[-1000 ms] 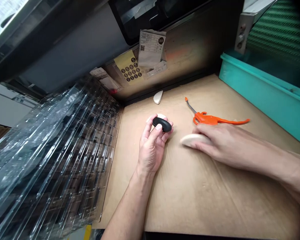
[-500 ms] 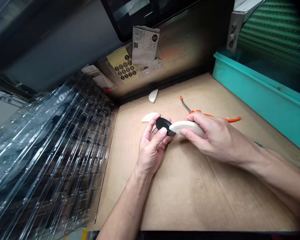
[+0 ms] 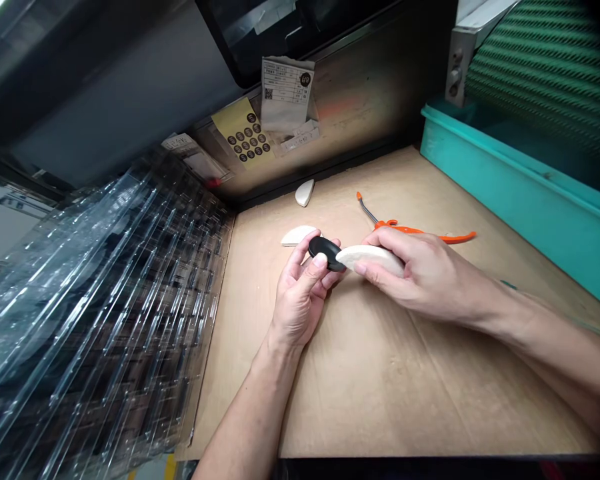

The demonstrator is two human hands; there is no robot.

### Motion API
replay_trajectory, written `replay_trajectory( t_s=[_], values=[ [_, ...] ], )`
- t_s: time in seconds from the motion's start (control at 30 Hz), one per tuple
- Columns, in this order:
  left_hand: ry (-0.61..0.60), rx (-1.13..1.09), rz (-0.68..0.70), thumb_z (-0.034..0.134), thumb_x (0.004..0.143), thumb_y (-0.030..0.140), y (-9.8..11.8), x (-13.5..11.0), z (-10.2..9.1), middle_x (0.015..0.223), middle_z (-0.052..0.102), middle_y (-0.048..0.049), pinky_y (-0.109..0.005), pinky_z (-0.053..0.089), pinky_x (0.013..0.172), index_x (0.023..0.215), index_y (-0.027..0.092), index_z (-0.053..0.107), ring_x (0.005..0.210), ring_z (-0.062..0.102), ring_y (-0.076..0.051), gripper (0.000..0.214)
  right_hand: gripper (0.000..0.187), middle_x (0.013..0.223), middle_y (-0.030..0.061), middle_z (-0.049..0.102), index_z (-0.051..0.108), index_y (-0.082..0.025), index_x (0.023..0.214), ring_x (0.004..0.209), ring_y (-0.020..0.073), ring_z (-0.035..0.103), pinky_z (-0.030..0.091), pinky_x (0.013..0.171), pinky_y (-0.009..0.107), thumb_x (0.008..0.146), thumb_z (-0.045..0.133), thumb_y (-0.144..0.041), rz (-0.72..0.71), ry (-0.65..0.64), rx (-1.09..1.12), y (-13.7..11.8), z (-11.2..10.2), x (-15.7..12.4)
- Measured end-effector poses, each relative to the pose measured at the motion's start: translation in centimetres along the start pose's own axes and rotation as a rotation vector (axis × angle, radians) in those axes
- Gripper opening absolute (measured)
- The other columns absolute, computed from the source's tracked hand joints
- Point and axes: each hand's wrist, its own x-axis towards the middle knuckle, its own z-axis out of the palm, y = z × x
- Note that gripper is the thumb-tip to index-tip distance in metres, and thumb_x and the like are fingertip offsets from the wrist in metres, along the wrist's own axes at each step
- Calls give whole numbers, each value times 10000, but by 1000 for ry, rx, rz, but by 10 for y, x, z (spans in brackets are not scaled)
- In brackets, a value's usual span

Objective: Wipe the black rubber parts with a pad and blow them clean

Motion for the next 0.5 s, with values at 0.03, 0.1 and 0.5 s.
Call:
replay_trajectory(
  t_s=[0.03,0.1,0.5],
  values=[
    [-1,-4,2,783,856,246,0,0,0,1210,730,-93,-292,547,940,1303,219,628,1106,708,-193,474,257,804,30,636,554,-244,909,682,223,588,384,610,331,987,479,-477,-3,-15,39,0,0,0],
    [-7,-9,1,768,868,227,-1,1,-1,1206,735,-103,-288,555,928,1317,208,615,1103,711,-190,475,249,800,29,638,557,-240,904,688,219,590,380,608,324,981,487,-466,2,-30,31,2,0,1],
    [-44,-74,-6,713,905,240,1,3,-4,1237,719,-94,-413,490,1105,1270,213,586,1168,721,-259,387,296,932,43,735,675,-220,1130,796,283,701,383,629,348,965,505,-398,95,211,-415,14,6,0]
  ],
)
